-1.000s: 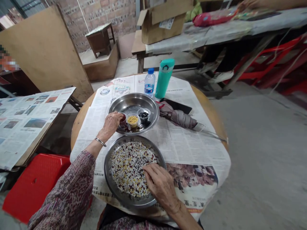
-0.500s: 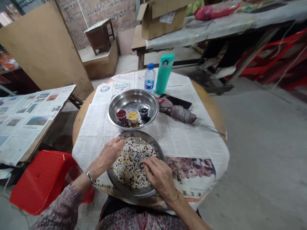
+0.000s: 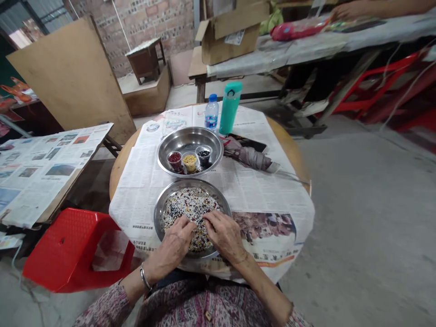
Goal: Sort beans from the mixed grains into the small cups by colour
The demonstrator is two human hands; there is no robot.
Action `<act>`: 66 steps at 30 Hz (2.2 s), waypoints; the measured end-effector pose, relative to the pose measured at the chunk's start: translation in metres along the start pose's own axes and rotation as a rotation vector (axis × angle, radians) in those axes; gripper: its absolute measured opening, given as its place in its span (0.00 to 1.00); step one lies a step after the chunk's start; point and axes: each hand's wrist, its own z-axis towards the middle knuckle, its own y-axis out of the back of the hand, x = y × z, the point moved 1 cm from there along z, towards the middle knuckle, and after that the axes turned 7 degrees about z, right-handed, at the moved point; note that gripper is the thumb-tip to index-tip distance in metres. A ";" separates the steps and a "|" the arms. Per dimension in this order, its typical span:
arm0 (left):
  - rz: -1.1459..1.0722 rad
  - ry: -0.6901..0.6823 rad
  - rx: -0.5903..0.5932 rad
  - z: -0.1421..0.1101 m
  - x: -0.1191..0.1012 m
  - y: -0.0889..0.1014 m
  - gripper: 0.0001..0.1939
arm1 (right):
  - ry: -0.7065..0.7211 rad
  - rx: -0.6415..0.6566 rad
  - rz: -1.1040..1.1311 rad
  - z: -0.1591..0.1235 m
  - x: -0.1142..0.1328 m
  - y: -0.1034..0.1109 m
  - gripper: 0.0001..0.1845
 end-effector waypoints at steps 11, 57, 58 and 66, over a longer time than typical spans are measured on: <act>0.076 0.096 0.142 -0.021 0.016 0.009 0.10 | 0.001 -0.011 0.014 0.001 0.000 0.000 0.09; 0.110 0.234 -0.121 -0.003 0.035 0.005 0.25 | 0.015 0.442 -0.288 0.075 -0.003 -0.007 0.12; 0.096 0.212 -0.065 -0.005 0.031 0.007 0.29 | 0.003 0.432 -0.298 0.069 -0.007 -0.003 0.11; -0.013 -0.030 0.118 0.007 0.008 -0.017 0.09 | 0.026 0.440 0.018 0.004 -0.015 0.001 0.15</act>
